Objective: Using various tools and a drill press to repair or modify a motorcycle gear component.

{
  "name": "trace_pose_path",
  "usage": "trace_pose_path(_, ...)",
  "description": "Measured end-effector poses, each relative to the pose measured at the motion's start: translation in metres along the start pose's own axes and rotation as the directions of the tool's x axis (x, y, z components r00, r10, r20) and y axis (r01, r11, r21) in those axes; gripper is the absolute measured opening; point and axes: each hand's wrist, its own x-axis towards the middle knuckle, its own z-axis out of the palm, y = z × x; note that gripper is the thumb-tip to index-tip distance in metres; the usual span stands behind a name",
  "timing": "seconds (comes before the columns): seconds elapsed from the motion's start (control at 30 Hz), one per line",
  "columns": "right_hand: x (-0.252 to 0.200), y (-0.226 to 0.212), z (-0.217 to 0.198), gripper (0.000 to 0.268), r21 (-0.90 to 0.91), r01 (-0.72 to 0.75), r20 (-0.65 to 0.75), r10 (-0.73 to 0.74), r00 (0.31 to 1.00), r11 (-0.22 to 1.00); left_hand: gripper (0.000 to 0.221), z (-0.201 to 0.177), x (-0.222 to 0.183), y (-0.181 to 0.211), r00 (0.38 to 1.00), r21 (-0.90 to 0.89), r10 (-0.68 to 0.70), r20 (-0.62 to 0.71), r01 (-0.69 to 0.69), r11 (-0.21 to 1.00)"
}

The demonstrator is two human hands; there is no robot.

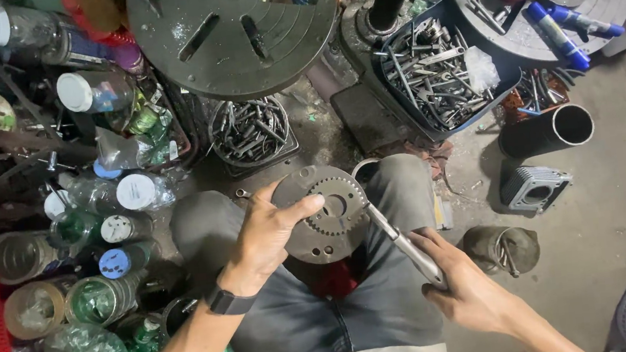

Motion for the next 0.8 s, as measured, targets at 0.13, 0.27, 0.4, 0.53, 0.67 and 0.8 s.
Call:
trace_pose_path(0.13, 0.003, -0.015, -0.004, 0.083, -0.001, -0.087, 0.043, 0.087, 0.995, 0.996, 0.035, 0.003, -0.001, 0.000, 0.999, 0.001, -0.039, -0.002, 0.039, 0.999)
trace_pose_path(0.27, 0.003, 0.004, 0.004, 0.083, -0.036, 0.035, -0.009, -0.035, 0.999, 0.999, 0.033, 0.002, -0.002, -0.004, 0.999, 0.011, -0.033, 0.041, 0.033, 0.999)
trace_pose_path(0.4, 0.005, -0.007, -0.001, 0.072, 0.051, 0.045, -0.016, -0.044, 0.999, 0.998, 0.032, 0.006, -0.003, -0.001, 0.996, 0.002, -0.037, 0.078, 0.037, 0.999)
trace_pose_path(0.53, 0.008, -0.002, 0.004, 0.055, 0.034, 0.007, -0.067, -0.005, 0.998, 0.999, 0.032, 0.004, -0.002, -0.004, 0.995, -0.004, -0.038, 0.087, 0.039, 0.999)
trace_pose_path(0.67, 0.011, 0.008, 0.010, 0.045, -0.003, -0.078, -0.087, 0.077, 0.993, 0.997, 0.032, 0.004, -0.002, -0.009, 0.997, -0.006, -0.025, 0.076, 0.025, 1.000)
trace_pose_path(0.8, 0.009, 0.010, 0.010, 0.046, -0.030, -0.001, -0.087, -0.002, 0.996, 1.000, 0.033, 0.006, -0.002, -0.010, 0.998, 0.012, -0.005, 0.061, 0.005, 1.000)
